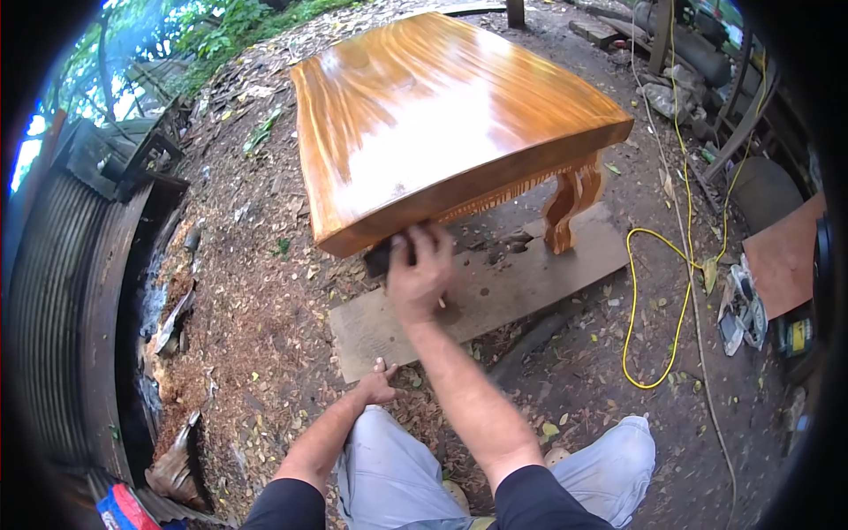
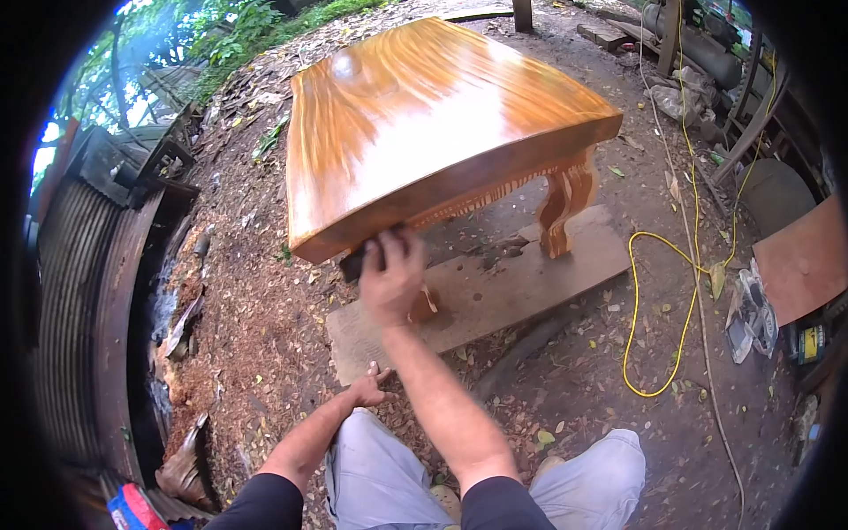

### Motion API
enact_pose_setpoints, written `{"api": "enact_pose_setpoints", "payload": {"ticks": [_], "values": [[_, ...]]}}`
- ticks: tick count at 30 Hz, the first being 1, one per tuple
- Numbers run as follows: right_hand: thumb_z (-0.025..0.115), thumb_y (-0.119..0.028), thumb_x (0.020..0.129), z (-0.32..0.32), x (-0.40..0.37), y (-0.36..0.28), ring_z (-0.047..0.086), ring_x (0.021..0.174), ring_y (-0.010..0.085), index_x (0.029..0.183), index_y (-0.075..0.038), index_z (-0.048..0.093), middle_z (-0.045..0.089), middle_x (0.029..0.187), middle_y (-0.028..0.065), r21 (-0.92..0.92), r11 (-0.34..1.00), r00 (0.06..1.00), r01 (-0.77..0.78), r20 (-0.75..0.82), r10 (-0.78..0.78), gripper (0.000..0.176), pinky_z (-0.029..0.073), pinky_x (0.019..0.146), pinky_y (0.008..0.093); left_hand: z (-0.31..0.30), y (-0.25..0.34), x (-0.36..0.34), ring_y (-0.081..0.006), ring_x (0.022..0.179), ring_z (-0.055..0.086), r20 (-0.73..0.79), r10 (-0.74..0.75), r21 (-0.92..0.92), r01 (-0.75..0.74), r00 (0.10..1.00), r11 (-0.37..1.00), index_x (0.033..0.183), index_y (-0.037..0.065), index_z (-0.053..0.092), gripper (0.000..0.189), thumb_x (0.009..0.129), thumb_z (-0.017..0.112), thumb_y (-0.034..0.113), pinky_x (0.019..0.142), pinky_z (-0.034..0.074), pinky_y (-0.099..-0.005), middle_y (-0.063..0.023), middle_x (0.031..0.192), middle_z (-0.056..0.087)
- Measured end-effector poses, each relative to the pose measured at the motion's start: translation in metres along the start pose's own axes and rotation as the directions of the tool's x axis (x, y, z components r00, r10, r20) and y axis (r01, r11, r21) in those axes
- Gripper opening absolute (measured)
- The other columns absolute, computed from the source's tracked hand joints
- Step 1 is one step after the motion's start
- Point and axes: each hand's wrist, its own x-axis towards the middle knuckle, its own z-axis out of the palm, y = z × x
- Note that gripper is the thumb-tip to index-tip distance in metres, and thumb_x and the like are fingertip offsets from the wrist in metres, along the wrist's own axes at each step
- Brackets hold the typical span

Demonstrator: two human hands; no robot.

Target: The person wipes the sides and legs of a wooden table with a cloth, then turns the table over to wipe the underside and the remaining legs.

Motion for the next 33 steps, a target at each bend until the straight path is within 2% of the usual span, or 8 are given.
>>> {"api": "enact_pose_setpoints", "payload": {"ticks": [3,6,11,14,20,24,31,33], "values": [[0.075,-0.006,0.086,0.014,-0.019,-0.022,0.063,0.099,0.0350,0.106,-0.002,0.071,0.062,0.111,0.0176,0.113,0.992,0.999,-0.050,0.004,0.049,0.021,0.053,0.084,0.0453,0.010,-0.012,0.013,-0.0471,0.153,0.024,0.008,0.049,-0.028,-0.049,0.999,0.998,0.164,0.010,0.022,0.114,0.079,0.069,0.070,0.125,0.028,-0.0450,-0.0375,0.166,0.004],[0.076,-0.004,0.084,0.009,-0.021,-0.029,0.063,0.098,0.0365,0.106,-0.004,0.071,0.062,0.110,0.0178,0.056,0.998,0.999,0.010,0.049,-0.012,0.022,0.053,0.083,0.0451,0.018,-0.019,0.025,-0.0474,0.153,0.024,0.025,0.053,-0.062,-0.051,0.998,0.997,0.164,0.010,0.022,0.114,0.079,0.070,0.069,0.124,0.028,-0.0446,-0.0393,0.165,0.004],[0.076,-0.004,0.082,0.007,-0.030,-0.027,0.062,0.096,0.0342,0.104,-0.005,0.073,0.064,0.107,0.0137,0.121,0.990,0.978,0.073,0.185,-0.095,0.022,0.052,0.085,0.0454,0.042,-0.042,0.055,-0.0486,0.152,0.025,0.040,0.095,-0.024,-0.094,0.995,0.995,0.164,0.008,0.021,0.115,0.081,0.069,0.070,0.123,0.030,-0.0439,-0.0423,0.163,0.005],[0.075,-0.004,0.081,-0.005,-0.018,-0.022,0.062,0.097,0.0352,0.105,-0.007,0.073,0.064,0.108,0.0131,0.113,0.983,0.967,0.142,0.198,-0.162,0.024,0.052,0.085,0.0464,0.006,-0.003,0.014,-0.0489,0.152,0.025,0.040,0.016,0.020,-0.016,0.999,1.000,0.164,0.007,0.020,0.115,0.081,0.068,0.070,0.123,0.030,-0.0440,-0.0424,0.163,0.005],[0.075,-0.005,0.081,-0.008,-0.010,-0.009,0.062,0.099,0.0364,0.108,-0.008,0.072,0.065,0.109,0.0123,0.022,0.992,0.977,0.123,0.175,-0.125,0.027,0.053,0.086,0.0467,-0.004,0.012,-0.002,-0.0483,0.152,0.025,0.024,-0.036,0.002,0.036,0.999,0.999,0.164,0.007,0.022,0.115,0.081,0.068,0.071,0.123,0.030,-0.0441,-0.0411,0.164,0.005],[0.075,-0.004,0.080,-0.012,-0.010,-0.008,0.062,0.098,0.0365,0.108,-0.009,0.072,0.065,0.109,0.0115,0.060,0.986,0.956,0.156,0.241,-0.166,0.029,0.053,0.084,0.0463,-0.009,0.016,-0.004,-0.0485,0.152,0.025,0.023,-0.042,0.006,0.042,0.999,0.999,0.164,0.007,0.023,0.114,0.081,0.068,0.071,0.123,0.030,-0.0442,-0.0406,0.164,0.006],[0.074,-0.006,0.079,-0.024,-0.034,0.001,0.062,0.097,0.0350,0.108,-0.011,0.073,0.066,0.108,0.0094,-0.056,0.984,0.921,0.171,0.364,-0.139,0.030,0.054,0.083,0.0461,-0.006,0.013,0.001,-0.0493,0.152,0.024,0.037,-0.045,0.019,0.044,0.998,0.999,0.164,0.007,0.020,0.116,0.081,0.067,0.073,0.123,0.030,-0.0444,-0.0409,0.164,0.005],[0.074,-0.006,0.080,-0.035,-0.033,0.005,0.062,0.099,0.0352,0.109,-0.010,0.073,0.066,0.110,0.0103,-0.073,0.992,0.956,0.106,0.283,-0.081,0.029,0.054,0.084,0.0464,-0.005,0.010,0.005,-0.0500,0.153,0.022,0.047,-0.054,0.010,0.054,0.997,0.999,0.165,0.010,0.018,0.117,0.080,0.066,0.075,0.124,0.028,-0.0454,-0.0405,0.164,0.004]]}}
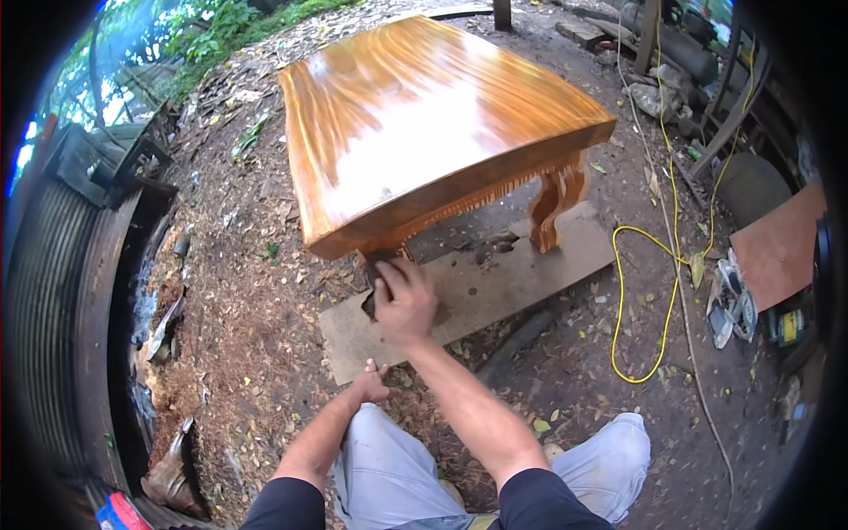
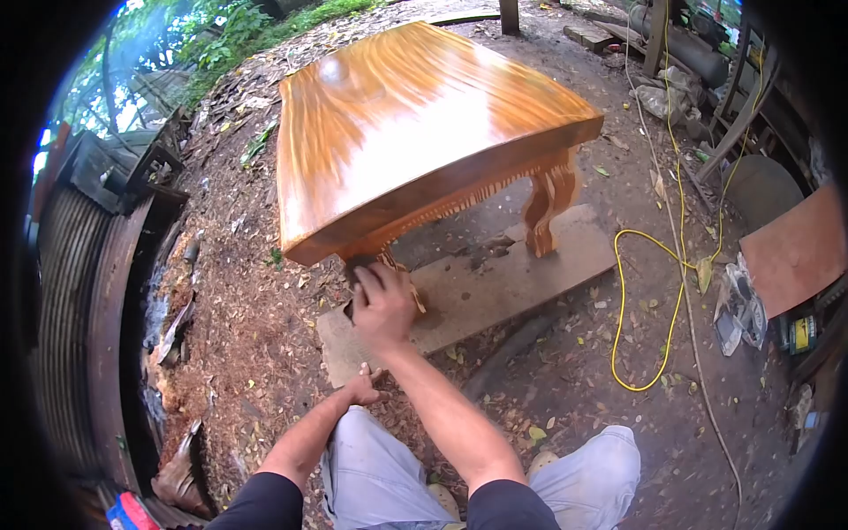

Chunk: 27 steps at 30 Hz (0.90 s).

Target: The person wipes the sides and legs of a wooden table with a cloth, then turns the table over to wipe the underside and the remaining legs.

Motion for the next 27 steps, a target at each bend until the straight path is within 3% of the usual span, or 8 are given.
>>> {"api": "enact_pose_setpoints", "payload": {"ticks": [2,6,9,13,18,24,27], "values": [[0.072,-0.006,0.082,-0.011,0.003,0.005,0.062,0.103,0.0359,0.111,-0.009,0.073,0.066,0.114,0.0125,-0.041,0.998,0.996,-0.055,-0.077,0.051,0.029,0.054,0.087,0.0472,0.004,-0.002,0.005,-0.0496,0.153,0.022,0.004,-0.004,0.015,0.004,1.000,1.000,0.165,0.009,0.018,0.118,0.080,0.065,0.076,0.124,0.028,-0.0453,-0.0403,0.164,0.004],[0.072,-0.006,0.082,-0.005,0.018,0.005,0.061,0.101,0.0371,0.114,-0.008,0.071,0.065,0.114,0.0126,-0.050,0.997,0.995,0.050,-0.086,-0.054,0.032,0.053,0.087,0.0470,-0.003,0.006,-0.005,-0.0491,0.153,0.024,-0.031,0.001,0.006,-0.001,1.000,1.000,0.164,0.006,0.022,0.116,0.080,0.067,0.073,0.124,0.030,-0.0432,-0.0426,0.163,0.004],[0.072,-0.005,0.081,0.003,0.015,0.007,0.061,0.099,0.0367,0.113,-0.007,0.071,0.065,0.113,0.0118,-0.024,0.997,0.994,0.079,0.077,-0.077,0.032,0.052,0.087,0.0466,-0.002,0.005,-0.004,-0.0492,0.153,0.024,-0.019,-0.009,0.005,0.009,1.000,1.000,0.164,0.006,0.022,0.116,0.080,0.067,0.073,0.124,0.029,-0.0435,-0.0425,0.163,0.005],[0.074,-0.006,0.077,-0.009,0.013,0.011,0.062,0.098,0.0372,0.107,-0.008,0.073,0.066,0.111,0.0122,-0.071,0.996,0.997,-0.058,0.055,0.062,0.030,0.053,0.085,0.0476,0.000,0.003,0.003,-0.0492,0.153,0.023,-0.019,-0.012,-0.003,0.012,1.000,1.000,0.164,0.007,0.023,0.117,0.079,0.066,0.076,0.125,0.027,-0.0440,-0.0415,0.163,0.005],[0.073,-0.004,0.078,-0.004,0.022,0.014,0.062,0.101,0.0374,0.107,-0.008,0.072,0.067,0.112,0.0122,0.006,0.995,0.984,0.095,0.152,-0.094,0.029,0.054,0.087,0.0470,0.003,0.000,0.007,-0.0510,0.152,0.024,-0.009,-0.005,0.002,0.005,1.000,1.000,0.164,0.008,0.023,0.116,0.080,0.066,0.075,0.124,0.029,-0.0443,-0.0433,0.162,0.004],[0.072,-0.007,0.082,-0.029,0.049,0.030,0.060,0.101,0.0386,0.112,-0.007,0.070,0.064,0.112,0.0162,-0.096,0.994,0.979,0.045,-0.196,-0.064,0.030,0.052,0.088,0.0481,0.006,-0.003,0.010,-0.0515,0.152,0.023,-0.027,0.003,0.017,-0.003,1.000,1.000,0.164,0.008,0.023,0.114,0.081,0.065,0.075,0.124,0.028,-0.0441,-0.0427,0.163,0.005],[0.071,-0.007,0.083,-0.010,0.043,0.027,0.060,0.103,0.0392,0.113,-0.007,0.069,0.063,0.116,0.0171,0.034,0.985,0.985,0.172,-0.012,-0.171,0.030,0.052,0.090,0.0481,0.011,-0.005,0.010,-0.0486,0.154,0.021,-0.010,-0.014,-0.002,0.014,1.000,1.000,0.164,0.010,0.023,0.115,0.080,0.066,0.075,0.125,0.027,-0.0442,-0.0393,0.165,0.004]]}}
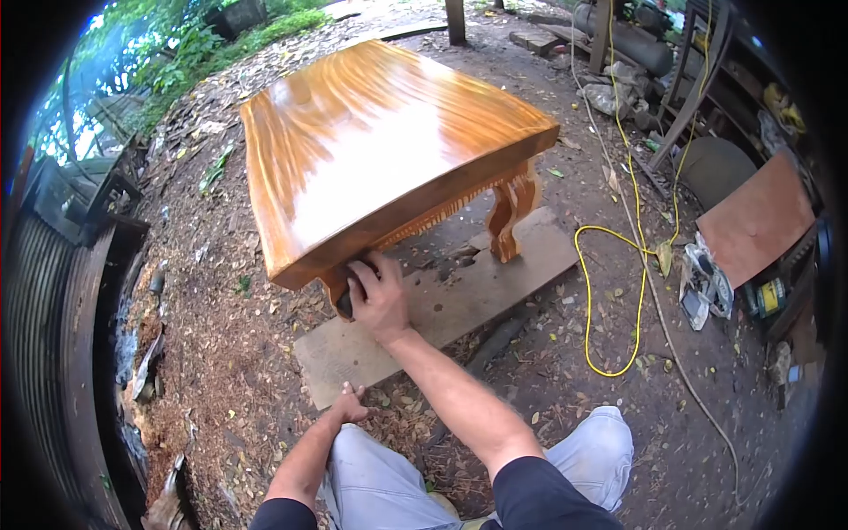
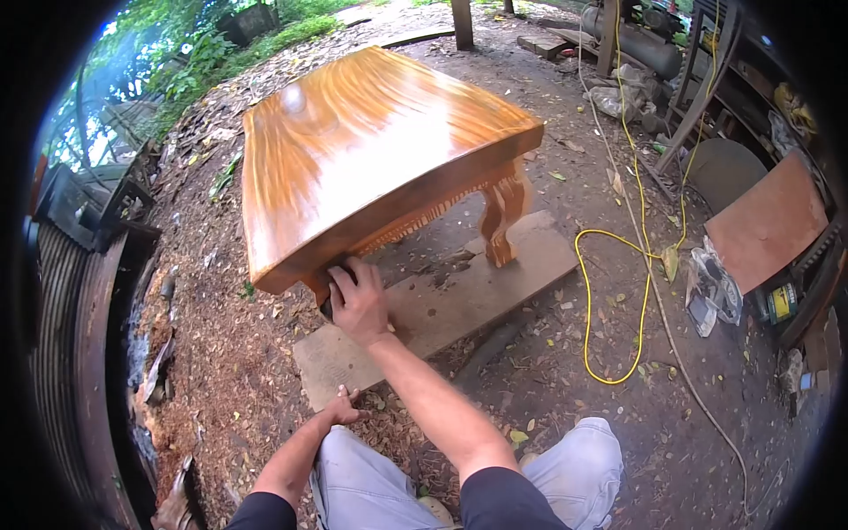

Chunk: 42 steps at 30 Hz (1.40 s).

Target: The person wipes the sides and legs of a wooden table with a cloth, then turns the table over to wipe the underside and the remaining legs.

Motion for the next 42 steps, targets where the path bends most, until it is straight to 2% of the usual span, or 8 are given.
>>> {"api": "enact_pose_setpoints", "payload": {"ticks": [9,11,16,21,27,33,37,42], "values": [[0.072,-0.006,0.086,-0.078,0.078,0.141,0.064,0.112,0.0380,0.120,-0.004,0.068,0.067,0.120,0.0197,-0.327,0.908,0.910,-0.262,-0.398,0.119,0.034,0.053,0.096,0.0452,-0.002,-0.001,-0.006,-0.0519,0.151,0.024,-0.039,0.069,0.026,-0.068,0.997,0.997,0.163,0.005,0.025,0.117,0.080,0.064,0.078,0.123,0.029,-0.0443,-0.0458,0.160,0.008],[0.073,-0.009,0.088,-0.102,0.108,0.187,0.067,0.106,0.0362,0.121,-0.002,0.069,0.070,0.117,0.0201,-0.190,0.842,0.795,-0.506,-0.481,0.369,0.034,0.054,0.095,0.0425,-0.002,0.000,-0.007,-0.0526,0.151,0.025,-0.048,0.074,0.036,-0.072,0.996,0.997,0.162,0.003,0.024,0.118,0.081,0.063,0.078,0.123,0.029,-0.0443,-0.0467,0.160,0.008],[0.070,-0.010,0.091,-0.065,0.072,0.122,0.068,0.105,0.0368,0.118,0.001,0.069,0.071,0.113,0.0207,-0.123,0.839,0.793,-0.530,-0.422,0.439,0.030,0.053,0.094,0.0433,0.001,0.002,0.000,-0.0541,0.150,0.025,-0.033,0.051,0.058,-0.050,0.998,0.997,0.162,0.001,0.022,0.118,0.082,0.062,0.078,0.123,0.030,-0.0450,-0.0476,0.159,0.008],[0.071,-0.006,0.084,0.003,-0.011,0.017,0.060,0.113,0.0427,0.115,-0.007,0.068,0.063,0.122,0.0178,-0.057,0.984,0.985,-0.169,-0.052,0.166,0.031,0.050,0.097,0.0516,-0.007,0.010,0.001,-0.0544,0.150,0.026,0.009,0.017,0.056,-0.017,1.000,0.998,0.162,0.002,0.023,0.117,0.082,0.062,0.077,0.123,0.031,-0.0455,-0.0481,0.159,0.009],[0.071,-0.004,0.084,-0.067,0.066,0.092,0.066,0.105,0.0401,0.113,-0.002,0.070,0.069,0.112,0.0203,-0.126,0.917,0.895,-0.380,-0.300,0.330,0.029,0.053,0.093,0.0468,-0.001,0.001,0.008,-0.0511,0.150,0.027,-0.027,0.019,-0.007,-0.019,0.999,1.000,0.161,0.005,0.029,0.118,0.076,0.068,0.077,0.123,0.031,-0.0431,-0.0453,0.161,0.007],[0.074,-0.008,0.083,-0.079,0.045,0.102,0.067,0.106,0.0392,0.114,-0.004,0.072,0.072,0.111,0.0184,-0.048,0.951,0.933,-0.305,-0.214,0.288,0.031,0.053,0.095,0.0454,-0.027,0.025,0.001,-0.0439,0.145,0.042,0.009,-0.027,0.031,0.027,1.000,0.999,0.150,0.001,0.049,0.100,0.080,0.070,0.068,0.118,0.037,-0.0425,-0.0375,0.158,0.033],[0.071,-0.005,0.085,-0.125,0.070,0.149,0.066,0.103,0.0394,0.117,-0.003,0.071,0.070,0.111,0.0190,-0.119,0.895,0.815,-0.430,-0.478,0.328,0.033,0.053,0.093,0.0469,-0.040,0.036,0.006,-0.0301,0.100,0.070,0.063,0.052,-0.285,-0.032,0.997,0.958,0.117,-0.001,0.074,0.063,0.088,0.069,0.054,0.093,0.052,-0.0398,-0.0181,0.109,0.076],[0.069,-0.005,0.086,-0.157,0.141,0.217,0.066,0.103,0.0389,0.116,-0.002,0.072,0.070,0.112,0.0200,-0.196,0.955,0.877,-0.222,-0.469,0.108,0.029,0.053,0.090,0.0464,-0.028,0.049,0.009,-0.0276,0.101,0.070,-0.087,-0.235,-0.560,0.148,0.968,0.815,0.116,-0.005,0.073,0.060,0.088,0.071,0.048,0.091,0.053,-0.0382,-0.0183,0.111,0.075]]}}
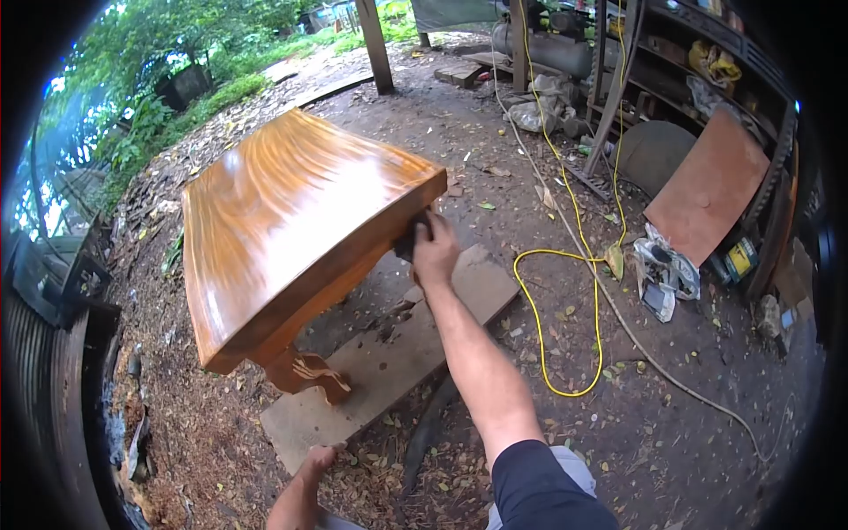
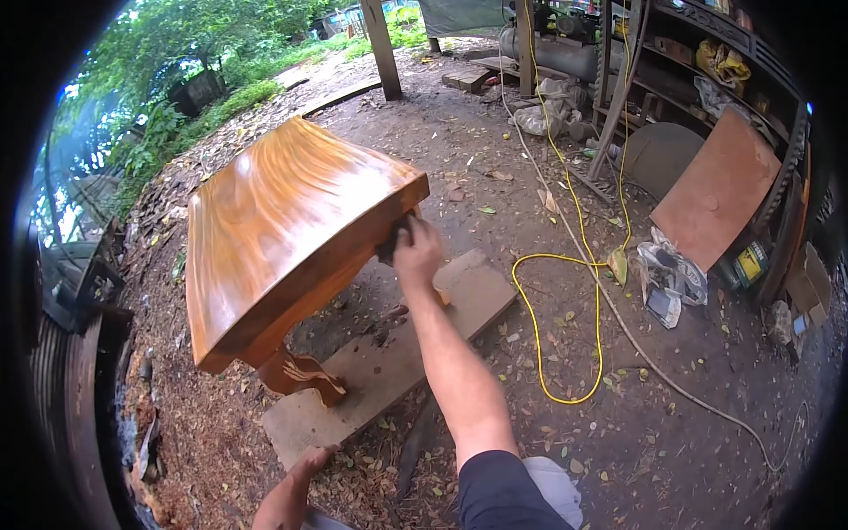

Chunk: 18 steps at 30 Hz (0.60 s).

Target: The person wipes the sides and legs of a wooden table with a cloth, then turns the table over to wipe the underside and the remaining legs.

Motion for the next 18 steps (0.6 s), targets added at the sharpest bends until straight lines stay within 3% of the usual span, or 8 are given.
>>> {"api": "enact_pose_setpoints", "payload": {"ticks": [1,4,7,10,11,14,17,18], "values": [[0.070,-0.006,0.087,0.003,0.005,0.001,0.067,0.102,0.0385,0.115,-0.003,0.072,0.070,0.111,0.0191,-0.019,1.000,1.000,-0.004,-0.011,0.004,0.029,0.053,0.090,0.0458,0.002,-0.003,0.002,-0.0274,0.102,0.070,-0.013,-0.047,-0.045,0.047,0.999,0.998,0.115,-0.006,0.073,0.060,0.087,0.073,0.047,0.091,0.052,-0.0383,-0.0181,0.111,0.075],[0.071,-0.009,0.088,0.007,0.015,0.000,0.068,0.103,0.0378,0.114,-0.005,0.073,0.072,0.109,0.0170,-0.041,0.996,0.996,-0.083,-0.031,0.082,0.027,0.054,0.090,0.0446,0.014,-0.015,0.002,-0.0344,0.104,0.067,-0.108,0.133,-0.252,-0.157,0.985,0.955,0.109,-0.006,0.075,0.064,0.076,0.085,0.048,0.094,0.050,-0.0415,-0.0210,0.105,0.074],[0.073,-0.008,0.085,-0.002,0.035,0.001,0.068,0.105,0.0379,0.114,-0.004,0.071,0.070,0.115,0.0165,0.035,0.975,0.975,-0.221,-0.005,0.222,0.029,0.054,0.089,0.0444,0.026,-0.034,0.027,-0.0400,0.121,0.061,-0.180,0.063,0.019,-0.061,0.982,0.998,0.122,-0.006,0.069,0.080,0.072,0.087,0.054,0.106,0.047,-0.0449,-0.0291,0.126,0.066],[0.073,-0.009,0.085,0.003,0.010,-0.009,0.068,0.103,0.0393,0.114,-0.003,0.070,0.069,0.116,0.0181,-0.120,0.992,0.999,0.048,-0.001,-0.048,0.030,0.054,0.088,0.0449,0.033,-0.029,0.020,-0.0444,0.139,0.047,-0.218,0.107,-0.035,-0.118,0.970,0.992,0.143,-0.005,0.053,0.104,0.071,0.085,0.062,0.118,0.038,-0.0448,-0.0366,0.148,0.047],[0.074,-0.009,0.084,-0.003,0.001,-0.015,0.067,0.104,0.0406,0.112,-0.001,0.070,0.069,0.114,0.0199,-0.087,0.993,0.996,0.082,0.035,-0.079,0.029,0.054,0.089,0.0463,0.033,-0.025,0.016,-0.0446,0.142,0.043,-0.216,0.066,0.006,-0.066,0.974,0.998,0.148,-0.004,0.046,0.111,0.071,0.084,0.065,0.119,0.036,-0.0441,-0.0371,0.151,0.042],[0.076,-0.010,0.082,-0.001,0.021,-0.001,0.065,0.107,0.0416,0.111,-0.001,0.070,0.069,0.114,0.0199,0.035,0.991,0.990,-0.129,0.066,0.126,0.030,0.053,0.092,0.0476,0.029,0.013,-0.004,-0.0463,0.150,0.032,-0.197,-0.063,0.111,0.087,0.978,0.990,0.160,-0.002,0.025,0.128,0.071,0.078,0.074,0.123,0.031,-0.0432,-0.0385,0.159,0.027],[0.073,-0.012,0.083,0.009,0.010,-0.003,0.065,0.107,0.0389,0.111,-0.007,0.070,0.068,0.112,0.0160,-0.089,0.996,0.999,-0.029,0.015,0.031,0.029,0.053,0.092,0.0479,0.033,0.034,-0.003,-0.0508,0.153,0.022,-0.160,-0.180,0.170,0.206,0.971,0.964,0.164,0.000,0.010,0.136,0.073,0.072,0.081,0.125,0.026,-0.0472,-0.0393,0.163,0.014],[0.073,-0.011,0.083,0.004,0.003,-0.003,0.065,0.107,0.0389,0.111,-0.007,0.071,0.069,0.112,0.0160,-0.043,0.998,0.998,0.037,0.062,-0.034,0.028,0.053,0.091,0.0478,0.036,0.039,-0.002,-0.0527,0.152,0.021,-0.159,-0.209,0.177,0.237,0.965,0.955,0.164,0.001,0.007,0.137,0.074,0.070,0.082,0.125,0.025,-0.0499,-0.0394,0.164,0.012]]}}
